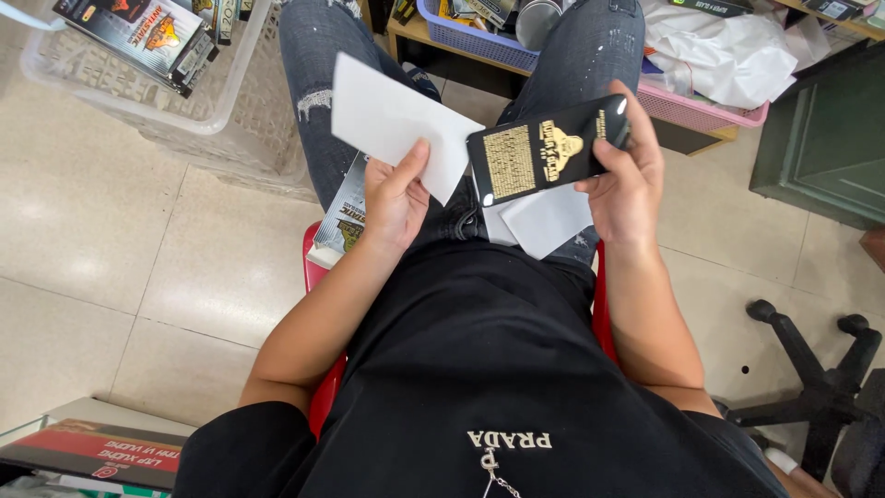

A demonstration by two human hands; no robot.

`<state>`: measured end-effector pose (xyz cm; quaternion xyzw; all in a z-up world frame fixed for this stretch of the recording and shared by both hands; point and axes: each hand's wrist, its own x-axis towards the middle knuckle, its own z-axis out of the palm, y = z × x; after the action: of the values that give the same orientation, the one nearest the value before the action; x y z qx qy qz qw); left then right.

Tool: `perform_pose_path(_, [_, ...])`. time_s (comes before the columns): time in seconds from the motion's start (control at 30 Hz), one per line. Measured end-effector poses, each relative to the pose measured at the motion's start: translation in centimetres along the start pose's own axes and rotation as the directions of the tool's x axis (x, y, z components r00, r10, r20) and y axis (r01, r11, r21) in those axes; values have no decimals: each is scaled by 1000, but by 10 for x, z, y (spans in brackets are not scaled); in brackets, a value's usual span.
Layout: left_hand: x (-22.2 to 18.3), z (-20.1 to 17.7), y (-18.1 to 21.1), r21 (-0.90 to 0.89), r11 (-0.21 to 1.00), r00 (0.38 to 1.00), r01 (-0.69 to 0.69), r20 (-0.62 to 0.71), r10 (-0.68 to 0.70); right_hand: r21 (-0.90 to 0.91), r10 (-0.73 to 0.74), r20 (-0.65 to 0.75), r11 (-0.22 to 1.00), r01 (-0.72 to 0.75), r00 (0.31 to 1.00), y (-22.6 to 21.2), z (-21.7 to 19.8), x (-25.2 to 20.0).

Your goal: Unboxing and cleaning mobile phone screen protectors.

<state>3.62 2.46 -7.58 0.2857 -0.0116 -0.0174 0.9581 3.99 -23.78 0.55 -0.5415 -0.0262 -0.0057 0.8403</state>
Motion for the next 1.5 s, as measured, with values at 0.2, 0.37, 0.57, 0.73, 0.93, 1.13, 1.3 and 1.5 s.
perform_pose_path(0.2, [3, 2, 9, -58, 993, 989, -103, -112, 96, -22, -134, 6, 991, 135, 991, 1, -6, -14])
perform_pose_path(0.37, [7, -24, -5, 64, 982, 972, -175, -148, 183, -79, -163, 32, 983, 165, 986, 4, -5, -22])
perform_pose_path(0.57, [-14, 1, 12, 589, 768, 967, -251, 180, 178, -14, -422, -60, 907, 421, 905, -1, -33, -8])
perform_pose_path(0.73, [-20, -70, -35, 698, 708, 954, -111, 273, -120, -112, -430, 4, 897, 428, 903, -18, -37, -10])
perform_pose_path(0.93, [-26, 6, 1, 636, 748, 923, -190, 375, -85, -286, -347, 206, 873, 396, 915, -34, -53, -13])
perform_pose_path(1.13, [-41, 18, 20, 493, 831, 931, -257, 358, 75, -356, -501, 200, 763, 539, 842, -88, -6, -7])
perform_pose_path(1.3, [-45, 49, 44, 611, 695, 908, -379, 389, 153, -350, -560, 155, 739, 576, 814, -86, -9, -8])
perform_pose_path(1.5, [-41, 44, 38, 565, 684, 857, -461, 484, 178, -236, -697, 2, 697, 677, 717, -60, -43, -7])
